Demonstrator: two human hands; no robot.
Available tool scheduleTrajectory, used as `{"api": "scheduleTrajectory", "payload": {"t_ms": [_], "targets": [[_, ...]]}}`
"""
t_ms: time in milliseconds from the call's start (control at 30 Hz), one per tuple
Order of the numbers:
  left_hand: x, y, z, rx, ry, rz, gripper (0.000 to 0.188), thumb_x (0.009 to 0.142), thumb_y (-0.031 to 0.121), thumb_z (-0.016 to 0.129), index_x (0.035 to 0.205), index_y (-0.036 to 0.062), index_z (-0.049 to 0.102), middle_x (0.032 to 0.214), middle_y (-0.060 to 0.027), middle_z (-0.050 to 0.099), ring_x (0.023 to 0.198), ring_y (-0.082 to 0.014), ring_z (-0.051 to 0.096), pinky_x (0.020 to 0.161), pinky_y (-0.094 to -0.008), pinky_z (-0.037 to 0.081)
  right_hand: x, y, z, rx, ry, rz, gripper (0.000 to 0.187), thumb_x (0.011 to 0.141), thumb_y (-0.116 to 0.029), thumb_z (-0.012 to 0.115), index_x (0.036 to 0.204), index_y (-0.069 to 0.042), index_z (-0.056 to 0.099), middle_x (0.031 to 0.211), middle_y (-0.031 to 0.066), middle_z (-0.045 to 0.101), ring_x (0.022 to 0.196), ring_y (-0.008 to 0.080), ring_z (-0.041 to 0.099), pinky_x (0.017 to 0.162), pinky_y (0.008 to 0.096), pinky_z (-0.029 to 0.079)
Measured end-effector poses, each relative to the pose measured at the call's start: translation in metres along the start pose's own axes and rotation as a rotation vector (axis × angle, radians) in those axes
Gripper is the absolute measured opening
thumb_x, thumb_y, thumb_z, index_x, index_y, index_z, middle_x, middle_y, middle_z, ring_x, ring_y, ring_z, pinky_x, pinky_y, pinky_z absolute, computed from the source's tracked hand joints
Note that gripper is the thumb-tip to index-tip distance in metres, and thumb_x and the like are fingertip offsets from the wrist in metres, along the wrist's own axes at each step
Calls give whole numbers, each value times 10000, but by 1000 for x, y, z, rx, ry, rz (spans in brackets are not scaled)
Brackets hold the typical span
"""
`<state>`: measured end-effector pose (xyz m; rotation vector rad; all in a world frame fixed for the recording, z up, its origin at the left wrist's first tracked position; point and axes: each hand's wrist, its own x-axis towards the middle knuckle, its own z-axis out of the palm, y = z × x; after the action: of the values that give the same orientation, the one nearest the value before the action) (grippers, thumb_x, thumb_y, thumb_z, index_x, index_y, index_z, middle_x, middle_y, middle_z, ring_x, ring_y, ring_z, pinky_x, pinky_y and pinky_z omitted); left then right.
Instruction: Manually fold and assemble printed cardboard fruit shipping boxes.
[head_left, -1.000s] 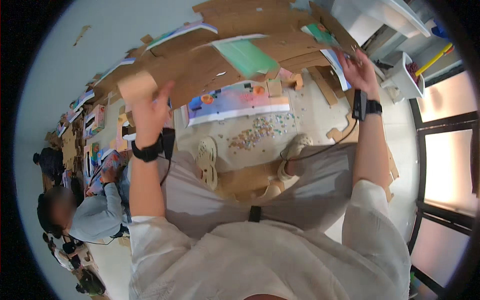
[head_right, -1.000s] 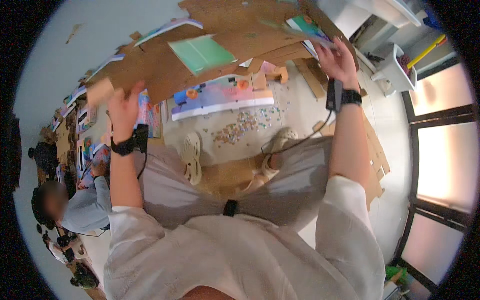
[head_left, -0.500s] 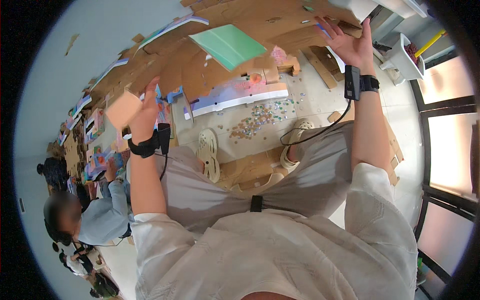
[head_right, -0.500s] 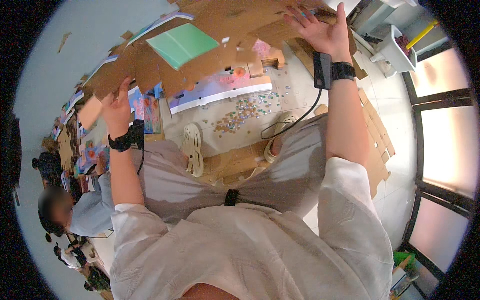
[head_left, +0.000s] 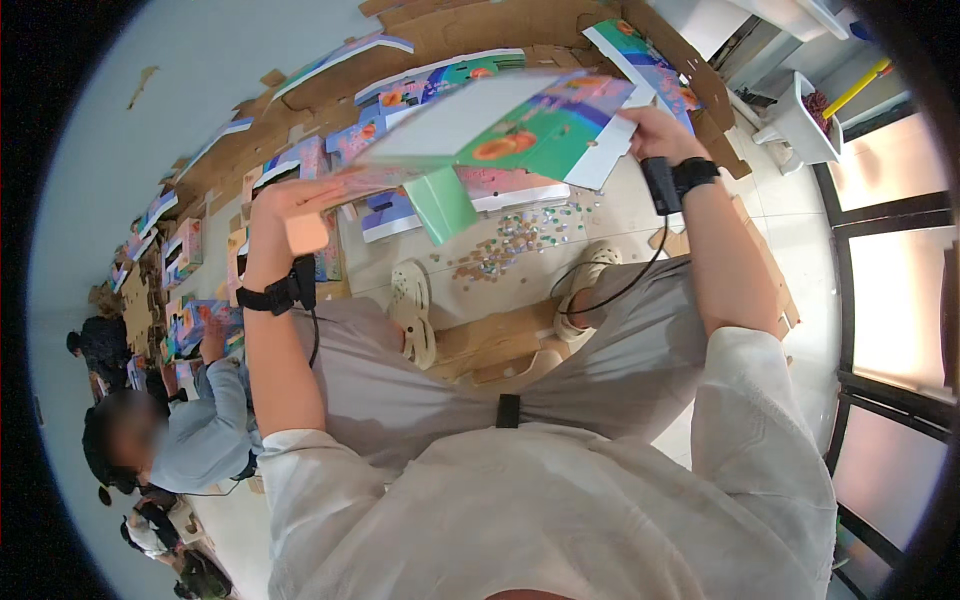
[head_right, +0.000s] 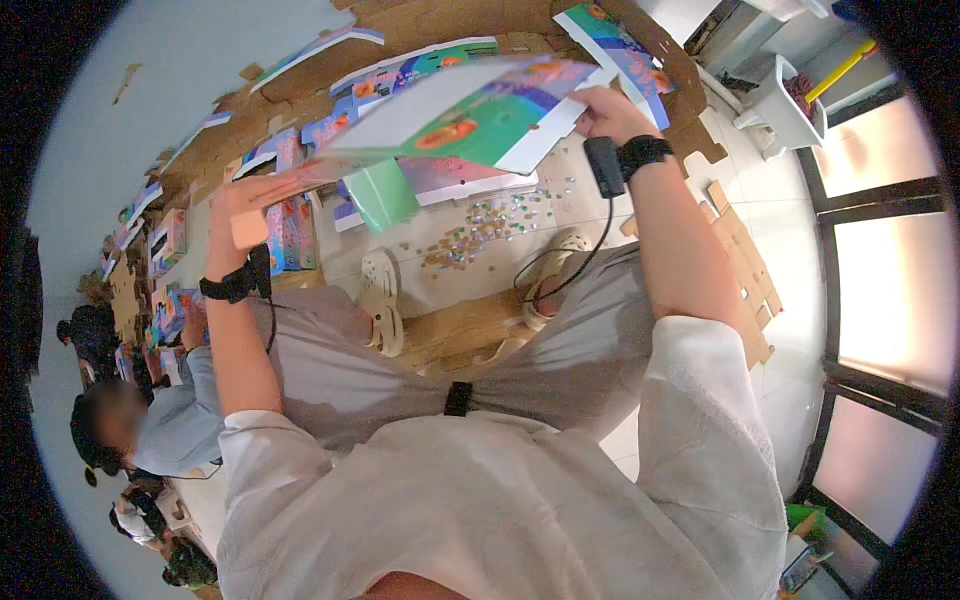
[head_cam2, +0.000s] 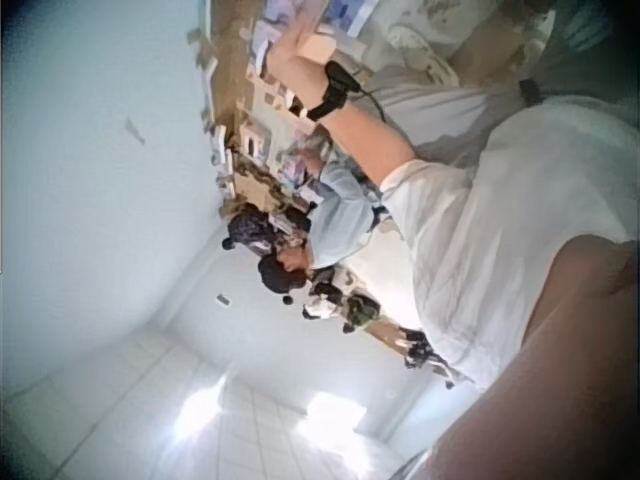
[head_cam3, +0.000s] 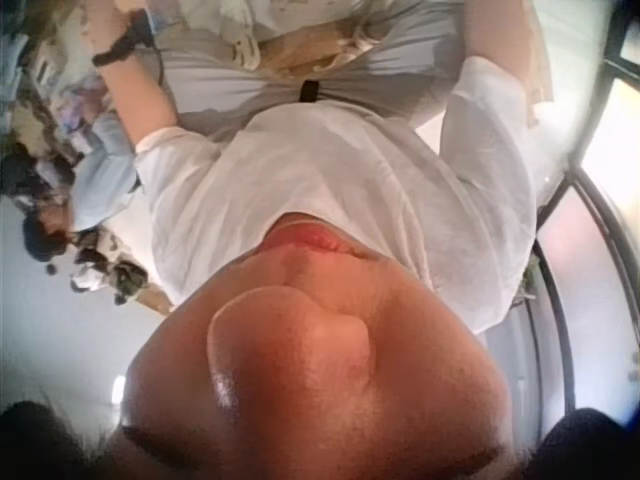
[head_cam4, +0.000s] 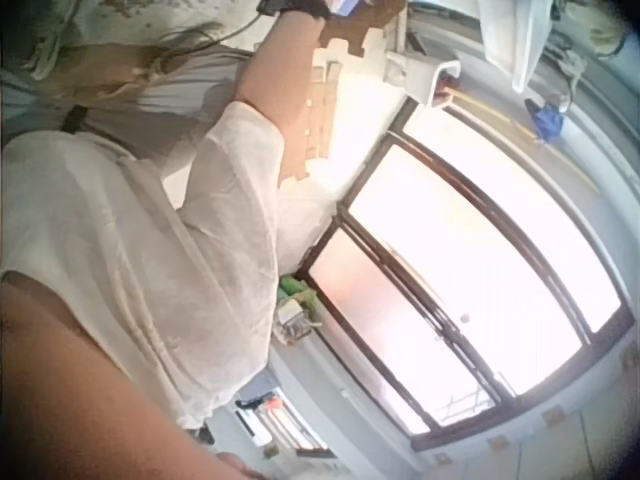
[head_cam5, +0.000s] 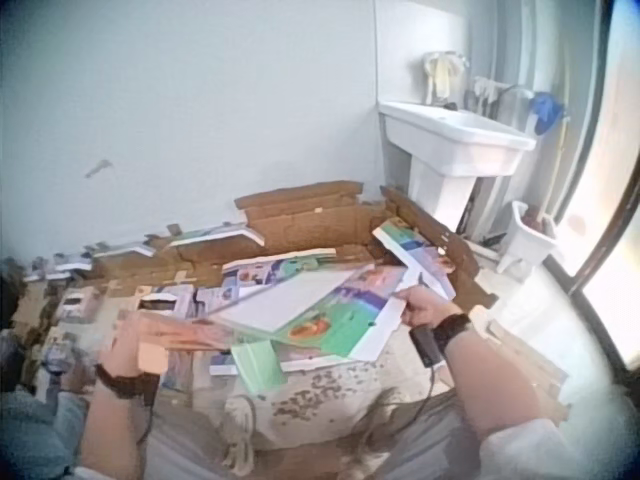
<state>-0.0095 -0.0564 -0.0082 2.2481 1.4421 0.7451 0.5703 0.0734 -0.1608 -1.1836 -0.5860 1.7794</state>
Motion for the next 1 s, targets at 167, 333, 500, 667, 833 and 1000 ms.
{"api": "scheduleTrajectory", "payload": {"t_ms": [167,333,500,667,833,1000], "targets": [[-4,-17,31,142,-145,40,364,736,-82,737,1013,130,842,894,-169,756,832,-315,728,769,-353,564,82,85,-75,-689,-118,-47,326,784,-50,723,1106,-37,669,970,168,723,900,313,743,761,397,622],[1,-23,46,390,-214,135,346,782,-95,694,1022,107,838,887,-156,754,801,-332,708,722,-381,553,101,118,-97,-1096,-235,-285,508,660,-83,767,1166,-78,726,1093,206,737,1009,366,730,871,408,606],[6,-25,24,603,60,70,118,846,92,765,952,42,775,855,-196,711,807,-414,677,720,-495,519,9,49,9,156,-86,-210,319,1028,-194,608,1326,-82,634,1249,108,710,1104,308,711,968,523,602],[18,-11,17,438,506,91,250,950,259,768,1032,27,725,833,-177,707,770,-406,675,674,-461,523,-57,4,121,275,-260,-300,759,1120,-577,347,1618,-10,281,1584,253,463,1355,417,570,1172,485,457],[30,33,46,562,673,153,226,941,259,773,1080,90,715,775,-138,686,738,-344,685,624,-455,508,-93,46,186,-702,-501,-430,971,1020,-529,659,1668,6,172,1518,217,571,1399,267,557,1131,391,456],[16,91,98,423,369,220,255,839,122,716,1094,132,706,827,-106,682,757,-316,680,704,-435,542,-135,116,255,-329,-607,-404,1097,916,-308,845,1674,-6,113,1494,205,575,1350,237,575,1131,377,459]]}}
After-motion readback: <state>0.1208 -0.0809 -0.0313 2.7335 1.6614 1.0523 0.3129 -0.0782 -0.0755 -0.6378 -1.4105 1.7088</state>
